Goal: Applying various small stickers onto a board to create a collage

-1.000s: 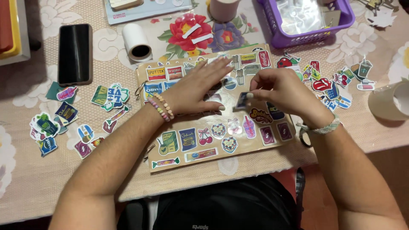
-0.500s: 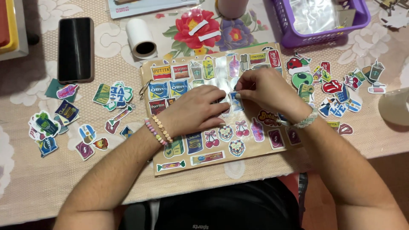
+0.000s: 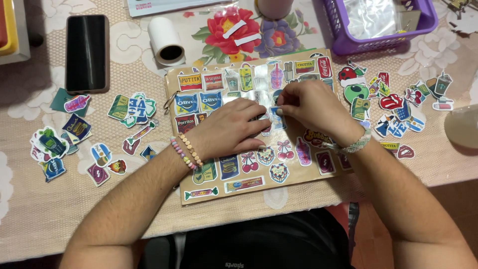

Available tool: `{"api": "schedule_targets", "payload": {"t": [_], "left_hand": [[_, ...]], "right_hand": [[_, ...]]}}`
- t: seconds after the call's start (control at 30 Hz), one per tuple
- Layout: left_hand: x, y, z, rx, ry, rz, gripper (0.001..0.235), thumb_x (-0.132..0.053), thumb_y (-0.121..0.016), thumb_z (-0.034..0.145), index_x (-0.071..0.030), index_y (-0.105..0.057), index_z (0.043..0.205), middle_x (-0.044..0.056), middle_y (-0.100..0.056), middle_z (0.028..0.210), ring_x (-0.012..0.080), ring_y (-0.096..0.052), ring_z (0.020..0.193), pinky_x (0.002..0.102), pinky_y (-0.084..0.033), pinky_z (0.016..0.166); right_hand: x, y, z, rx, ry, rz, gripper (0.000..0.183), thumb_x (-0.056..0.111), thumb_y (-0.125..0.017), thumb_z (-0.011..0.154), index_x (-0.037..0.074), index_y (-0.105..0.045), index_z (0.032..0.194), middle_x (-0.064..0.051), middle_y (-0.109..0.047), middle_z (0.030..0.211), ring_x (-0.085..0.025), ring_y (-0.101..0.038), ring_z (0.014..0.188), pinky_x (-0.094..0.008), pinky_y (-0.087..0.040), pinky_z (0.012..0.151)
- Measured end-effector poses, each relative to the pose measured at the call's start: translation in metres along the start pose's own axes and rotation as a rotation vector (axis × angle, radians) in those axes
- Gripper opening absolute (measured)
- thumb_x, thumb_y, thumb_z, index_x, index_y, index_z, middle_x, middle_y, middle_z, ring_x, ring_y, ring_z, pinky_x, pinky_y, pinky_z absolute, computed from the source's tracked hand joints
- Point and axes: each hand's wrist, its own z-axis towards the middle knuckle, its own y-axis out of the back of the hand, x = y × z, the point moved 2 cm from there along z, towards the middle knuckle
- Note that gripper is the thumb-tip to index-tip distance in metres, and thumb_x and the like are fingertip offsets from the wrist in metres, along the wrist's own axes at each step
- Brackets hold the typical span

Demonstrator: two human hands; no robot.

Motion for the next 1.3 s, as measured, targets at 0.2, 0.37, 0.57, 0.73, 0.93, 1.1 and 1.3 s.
{"api": "schedule_targets", "payload": {"t": [0.2, 0.37, 0.57, 0.73, 0.93, 1.1, 1.3], "left_hand": [[-0.003, -0.001, 0.001, 0.022, -0.015, 0.065, 0.062, -0.062, -0.041, 0.099, -0.009, -0.061, 0.126, 0.015, -0.058, 0.118, 0.0351, -0.055, 0.120, 0.048, -0.041, 0.108], [-0.008, 0.001, 0.006, 0.072, -0.034, 0.121, 0.060, -0.058, -0.034, 0.104, -0.011, -0.057, 0.133, 0.013, -0.056, 0.134, 0.0343, -0.044, 0.138, 0.050, -0.029, 0.117], [-0.012, 0.013, 0.021, 0.140, -0.161, 0.263, 0.053, -0.056, -0.038, 0.102, -0.017, -0.058, 0.132, 0.005, -0.059, 0.111, 0.0323, -0.048, 0.123, 0.054, -0.030, 0.114], [-0.016, 0.009, 0.037, 0.185, -0.172, 0.374, 0.057, -0.061, -0.039, 0.101, -0.016, -0.068, 0.122, 0.010, -0.062, 0.120, 0.0362, -0.042, 0.141, 0.054, -0.026, 0.119], [-0.030, -0.004, 0.064, 0.124, -0.020, 0.052, 0.078, -0.052, -0.065, 0.092, -0.003, -0.038, 0.147, 0.022, -0.038, 0.157, 0.0383, -0.033, 0.147, 0.052, -0.026, 0.118], [-0.027, -0.032, 0.075, 0.215, -0.021, 0.079, 0.107, -0.083, -0.046, 0.087, -0.007, -0.024, 0.158, 0.016, -0.034, 0.162, 0.0320, -0.031, 0.150, 0.050, -0.023, 0.122], [-0.025, -0.032, 0.077, 0.307, 0.037, 0.014, 0.100, -0.083, -0.036, 0.091, -0.011, -0.022, 0.159, 0.013, -0.028, 0.164, 0.0305, -0.026, 0.152, 0.051, -0.018, 0.124]], "right_hand": [[-0.004, -0.008, -0.002, -0.057, -0.037, -0.113, 0.018, 0.027, -0.078, 0.084, 0.016, -0.076, 0.098, -0.009, -0.075, 0.085, -0.038, -0.071, 0.089, -0.051, -0.055, 0.079], [-0.021, 0.012, -0.014, -0.236, 0.017, -0.075, 0.028, 0.026, -0.085, 0.078, 0.013, -0.069, 0.098, -0.011, -0.067, 0.085, -0.039, -0.068, 0.086, -0.051, -0.052, 0.076], [-0.043, 0.057, -0.071, -0.331, -0.064, 0.076, 0.016, 0.014, -0.082, 0.096, 0.009, -0.066, 0.095, -0.003, -0.064, 0.081, -0.013, -0.054, 0.071, -0.030, -0.042, 0.066], [-0.038, 0.038, -0.107, -0.166, 0.007, 0.038, 0.008, 0.016, -0.075, 0.091, 0.008, -0.075, 0.093, -0.004, -0.071, 0.085, -0.017, -0.066, 0.076, -0.034, -0.050, 0.077], [-0.035, 0.012, -0.116, -0.116, 0.009, -0.026, 0.028, 0.034, -0.073, 0.088, 0.015, -0.071, 0.109, -0.006, -0.067, 0.101, -0.031, -0.069, 0.089, -0.044, -0.050, 0.077], [-0.038, 0.005, -0.103, 0.019, -0.147, -0.039, 0.038, 0.034, -0.074, 0.084, 0.013, -0.067, 0.115, -0.011, -0.066, 0.108, -0.042, -0.067, 0.102, -0.055, -0.053, 0.086], [-0.045, 0.004, -0.085, 0.125, -0.184, -0.122, 0.029, 0.033, -0.073, 0.085, 0.011, -0.068, 0.104, -0.011, -0.067, 0.102, -0.040, -0.068, 0.102, -0.052, -0.054, 0.087]]}}
